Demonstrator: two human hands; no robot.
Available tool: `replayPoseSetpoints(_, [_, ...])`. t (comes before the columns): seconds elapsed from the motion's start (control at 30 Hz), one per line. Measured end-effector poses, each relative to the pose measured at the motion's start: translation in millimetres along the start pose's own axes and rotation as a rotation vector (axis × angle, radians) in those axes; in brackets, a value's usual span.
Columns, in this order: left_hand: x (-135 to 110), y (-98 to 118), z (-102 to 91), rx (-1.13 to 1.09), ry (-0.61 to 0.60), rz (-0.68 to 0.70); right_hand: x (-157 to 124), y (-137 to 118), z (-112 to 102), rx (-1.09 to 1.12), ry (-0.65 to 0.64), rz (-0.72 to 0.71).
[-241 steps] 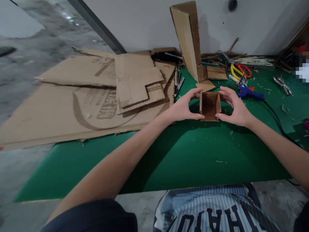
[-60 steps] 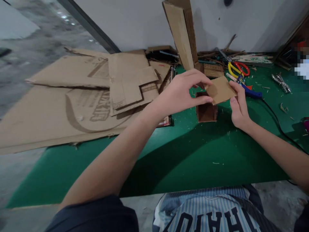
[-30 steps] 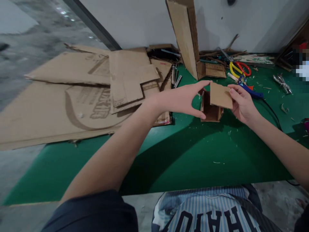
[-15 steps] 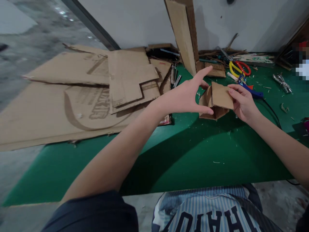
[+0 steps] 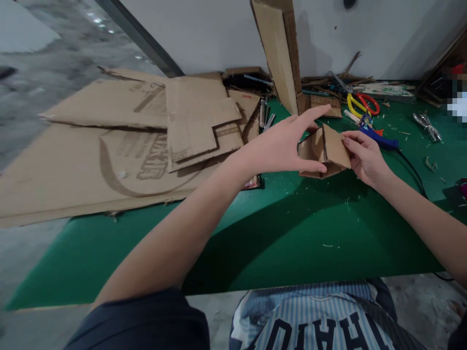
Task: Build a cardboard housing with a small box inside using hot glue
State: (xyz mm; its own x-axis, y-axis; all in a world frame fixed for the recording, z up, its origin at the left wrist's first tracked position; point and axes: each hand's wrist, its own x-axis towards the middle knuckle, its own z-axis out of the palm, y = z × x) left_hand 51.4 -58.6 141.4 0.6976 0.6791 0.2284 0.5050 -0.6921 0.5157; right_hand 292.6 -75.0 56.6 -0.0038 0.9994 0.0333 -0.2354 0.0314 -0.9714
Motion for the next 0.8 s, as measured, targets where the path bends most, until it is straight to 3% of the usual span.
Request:
replayPoseSetpoints(0.23, [2,2,-1.8,0.005,-0.038,0.025,-2,0,1,-0.034,-0.016,-0.007])
replayPoseSetpoints(0.43, [5,-14,3.0,-0.25,0.01,-0.008,-3,-3,2,-0.04,-0.022,-0.016])
replayPoseSetpoints(0.63, [5,-32,9.9,-0.518,0.066,-0.167,-10,-2,-5,-0.269,-0.092,-0.33])
replayPoseSetpoints(0.8, [6,-40,18.2,-0.469,0.098,-0.197,-20,-4,-2,-0.626,-0.221,-0.566])
